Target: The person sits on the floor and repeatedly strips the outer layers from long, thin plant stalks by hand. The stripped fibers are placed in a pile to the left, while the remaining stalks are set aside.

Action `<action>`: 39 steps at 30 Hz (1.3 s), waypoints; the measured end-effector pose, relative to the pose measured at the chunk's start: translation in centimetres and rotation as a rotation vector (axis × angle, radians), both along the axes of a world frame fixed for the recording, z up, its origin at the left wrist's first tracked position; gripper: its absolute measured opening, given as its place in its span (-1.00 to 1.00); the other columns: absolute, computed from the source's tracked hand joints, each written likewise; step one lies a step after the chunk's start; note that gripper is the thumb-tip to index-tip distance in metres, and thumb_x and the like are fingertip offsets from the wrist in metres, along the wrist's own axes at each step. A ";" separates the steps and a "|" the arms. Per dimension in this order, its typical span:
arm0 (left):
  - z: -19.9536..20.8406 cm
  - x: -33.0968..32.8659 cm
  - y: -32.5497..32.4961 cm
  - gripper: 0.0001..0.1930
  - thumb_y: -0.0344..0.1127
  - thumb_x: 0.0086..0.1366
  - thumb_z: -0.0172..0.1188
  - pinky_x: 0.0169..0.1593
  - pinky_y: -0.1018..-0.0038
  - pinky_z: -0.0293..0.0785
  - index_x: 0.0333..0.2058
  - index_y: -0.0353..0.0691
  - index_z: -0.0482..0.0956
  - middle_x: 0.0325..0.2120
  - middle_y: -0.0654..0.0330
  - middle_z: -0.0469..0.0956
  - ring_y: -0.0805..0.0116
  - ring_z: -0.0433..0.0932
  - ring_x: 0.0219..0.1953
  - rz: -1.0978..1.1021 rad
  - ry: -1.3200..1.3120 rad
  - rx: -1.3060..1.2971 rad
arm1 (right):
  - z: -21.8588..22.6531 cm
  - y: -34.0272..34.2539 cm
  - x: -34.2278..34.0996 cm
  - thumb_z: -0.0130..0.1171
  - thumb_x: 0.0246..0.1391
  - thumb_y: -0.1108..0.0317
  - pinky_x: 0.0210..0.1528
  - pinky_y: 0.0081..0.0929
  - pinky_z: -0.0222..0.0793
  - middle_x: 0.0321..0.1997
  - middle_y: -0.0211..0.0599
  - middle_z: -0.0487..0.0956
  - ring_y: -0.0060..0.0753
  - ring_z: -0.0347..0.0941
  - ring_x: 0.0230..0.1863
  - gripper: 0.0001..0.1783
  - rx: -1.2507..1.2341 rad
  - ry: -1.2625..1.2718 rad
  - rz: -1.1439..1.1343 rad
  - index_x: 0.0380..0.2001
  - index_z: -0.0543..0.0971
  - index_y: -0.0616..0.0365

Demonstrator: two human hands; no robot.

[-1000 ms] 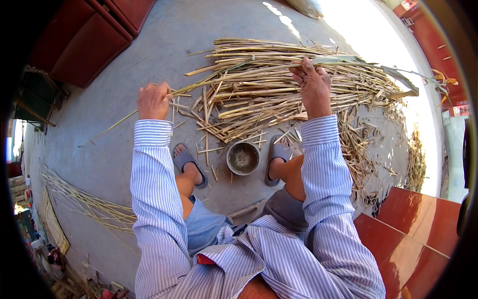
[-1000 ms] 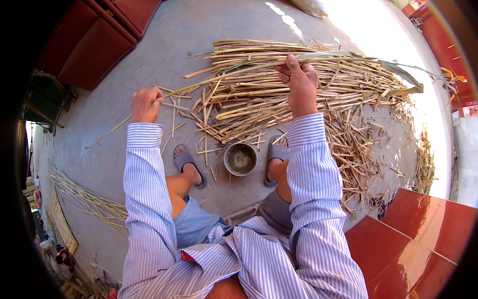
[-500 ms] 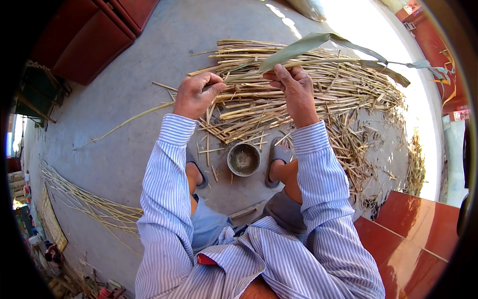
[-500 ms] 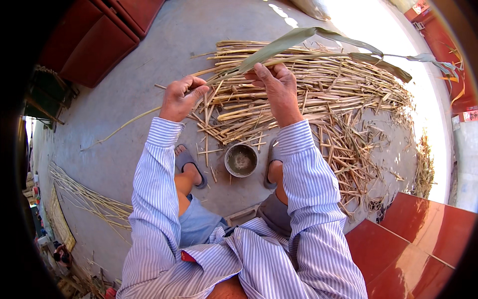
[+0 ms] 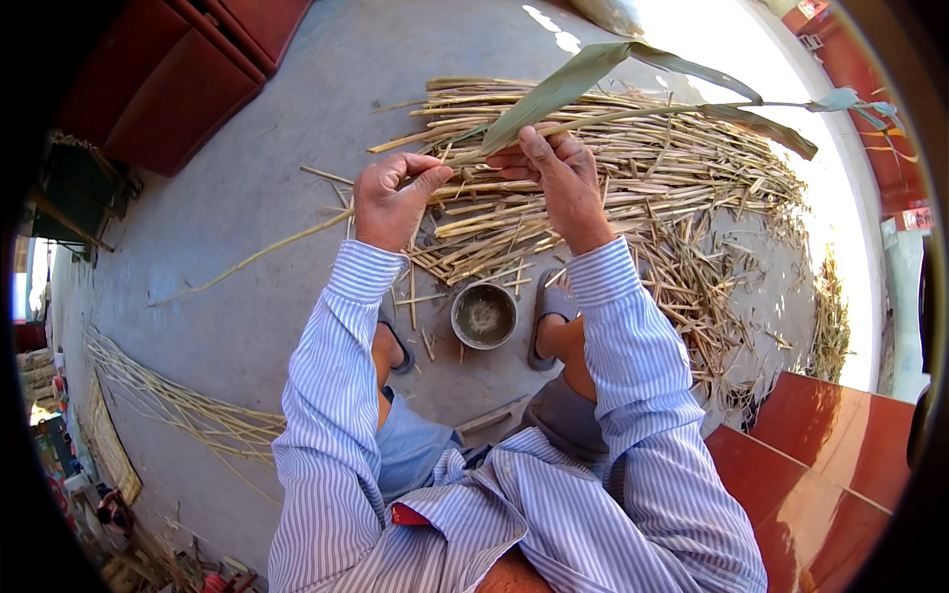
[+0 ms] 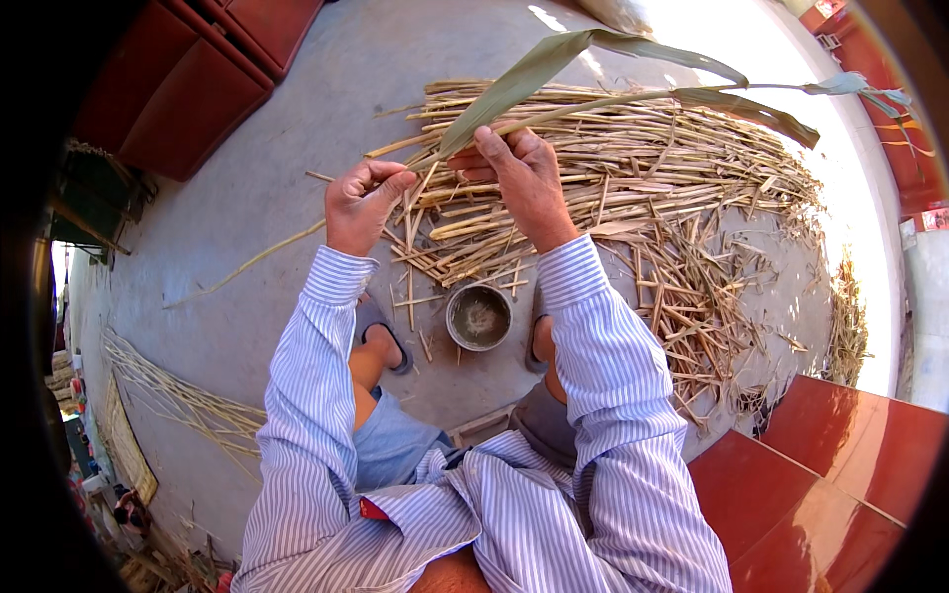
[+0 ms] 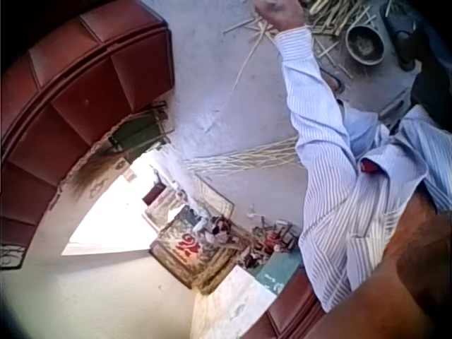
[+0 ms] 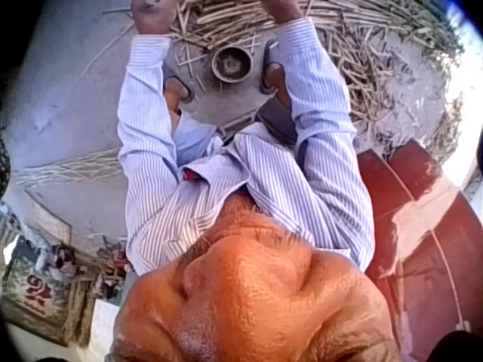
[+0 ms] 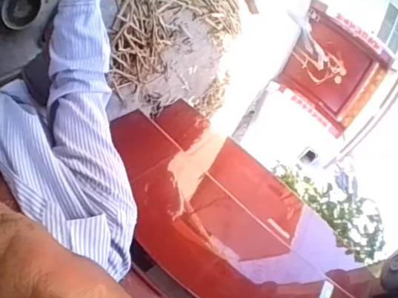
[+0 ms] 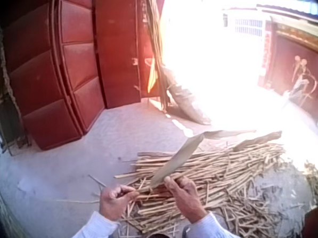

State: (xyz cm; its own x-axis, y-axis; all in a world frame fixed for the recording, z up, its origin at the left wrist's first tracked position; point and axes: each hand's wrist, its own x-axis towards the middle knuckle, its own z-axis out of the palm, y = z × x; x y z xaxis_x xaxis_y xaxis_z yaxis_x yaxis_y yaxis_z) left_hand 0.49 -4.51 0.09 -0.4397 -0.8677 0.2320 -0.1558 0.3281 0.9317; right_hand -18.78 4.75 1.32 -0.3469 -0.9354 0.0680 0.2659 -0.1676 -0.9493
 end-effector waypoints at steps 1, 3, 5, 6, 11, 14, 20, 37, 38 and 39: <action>-0.7 -0.2 0.0 -0.81 -0.36 0.13 0.37 -0.36 0.62 0.48 -0.35 -0.35 0.62 -0.48 0.22 0.63 0.57 0.53 -0.46 0.038 0.082 0.021 | 0.0 0.0 -0.1 0.03 0.28 0.18 -0.20 -0.49 0.57 -0.21 -0.10 0.62 -0.31 0.62 -0.23 -0.65 0.012 -0.026 -0.012 -0.14 0.48 0.32; -0.8 0.0 -0.1 -0.76 -0.30 0.11 0.39 -0.36 0.59 0.48 -0.33 -0.34 0.61 -0.48 0.21 0.63 0.55 0.54 -0.46 0.058 0.170 0.067 | -0.3 -0.2 -0.1 0.03 0.28 0.19 -0.21 -0.47 0.59 -0.24 -0.09 0.62 -0.30 0.63 -0.25 -0.66 0.035 -0.085 -0.040 -0.17 0.48 0.33; -0.4 0.7 -0.8 -0.69 -0.21 0.09 0.41 -0.33 0.55 0.48 -0.31 -0.33 0.61 -0.48 0.18 0.63 0.51 0.55 -0.44 0.033 0.195 0.119 | -0.7 -0.2 -0.4 0.03 0.28 0.20 -0.22 -0.47 0.59 -0.26 -0.08 0.62 -0.28 0.63 -0.25 -0.68 0.052 -0.073 -0.059 -0.20 0.47 0.32; -0.4 0.8 -1.1 -0.66 -0.19 0.07 0.42 -0.31 0.52 0.48 -0.30 -0.33 0.60 -0.47 0.17 0.62 0.48 0.55 -0.43 0.001 0.066 -0.019 | -0.7 -0.2 -0.7 0.03 0.28 0.21 -0.22 -0.47 0.59 -0.26 -0.08 0.61 -0.28 0.62 -0.25 -0.68 0.061 -0.063 -0.066 -0.21 0.47 0.32; 0.0 4.0 -2.6 -0.65 -0.18 0.06 0.40 -0.25 0.45 0.44 -0.29 -0.33 0.60 -0.46 0.14 0.59 0.41 0.53 -0.40 -0.203 -0.344 -0.102 | -0.4 0.1 -1.8 0.03 0.28 0.22 -0.22 -0.48 0.60 -0.26 -0.07 0.63 -0.26 0.63 -0.21 -0.70 0.049 -0.064 -0.130 -0.22 0.50 0.29; -0.9 5.3 -3.1 -0.71 -0.24 0.11 0.38 -0.28 0.52 0.42 -0.29 -0.35 0.61 -0.49 0.20 0.60 0.48 0.49 -0.44 -0.224 -0.243 0.109 | -0.3 0.0 -1.8 0.03 0.28 0.21 -0.22 -0.49 0.60 -0.26 -0.07 0.63 -0.26 0.63 -0.22 -0.70 0.042 -0.074 -0.117 -0.22 0.51 0.28; 0.0 5.8 -2.7 -0.70 -0.21 0.16 0.35 -0.32 0.62 0.40 -0.32 -0.38 0.60 -0.48 0.23 0.62 0.54 0.47 -0.47 -0.080 -0.001 0.323 | -0.2 0.1 -2.1 0.03 0.28 0.21 -0.17 -0.49 0.58 -0.24 -0.14 0.63 -0.31 0.62 -0.21 -0.71 -0.012 -0.011 -0.066 -0.21 0.51 0.26; 0.9 5.0 -3.5 -0.60 -0.04 0.13 0.27 -0.11 0.25 0.33 -0.18 -0.23 0.60 -0.31 0.12 0.61 0.20 0.53 -0.21 0.024 -0.471 -0.712 | -0.4 -0.3 -0.9 0.09 0.25 0.21 -0.16 -0.56 0.52 -0.23 -0.25 0.64 -0.42 0.60 -0.19 -0.73 0.094 0.011 -0.002 -0.19 0.54 0.21; 1.4 3.4 -2.1 -0.61 -0.05 0.13 0.27 -0.12 0.25 0.32 -0.20 -0.23 0.61 -0.35 0.12 0.61 0.21 0.53 -0.23 -0.063 -0.405 -0.668 | -0.6 -0.7 -0.6 0.10 0.24 0.20 -0.16 -0.56 0.51 -0.22 -0.26 0.64 -0.43 0.60 -0.19 -0.72 0.095 0.017 0.024 -0.19 0.54 0.21; 1.3 2.7 -1.8 -0.65 -0.10 0.12 0.30 -0.17 0.29 0.36 -0.23 -0.24 0.62 -0.37 0.12 0.61 0.21 0.54 -0.27 -0.064 -0.433 -0.712 | -0.7 -0.9 0.1 0.09 0.24 0.20 -0.16 -0.56 0.51 -0.23 -0.26 0.64 -0.44 0.60 -0.19 -0.72 0.096 0.017 0.035 -0.19 0.54 0.21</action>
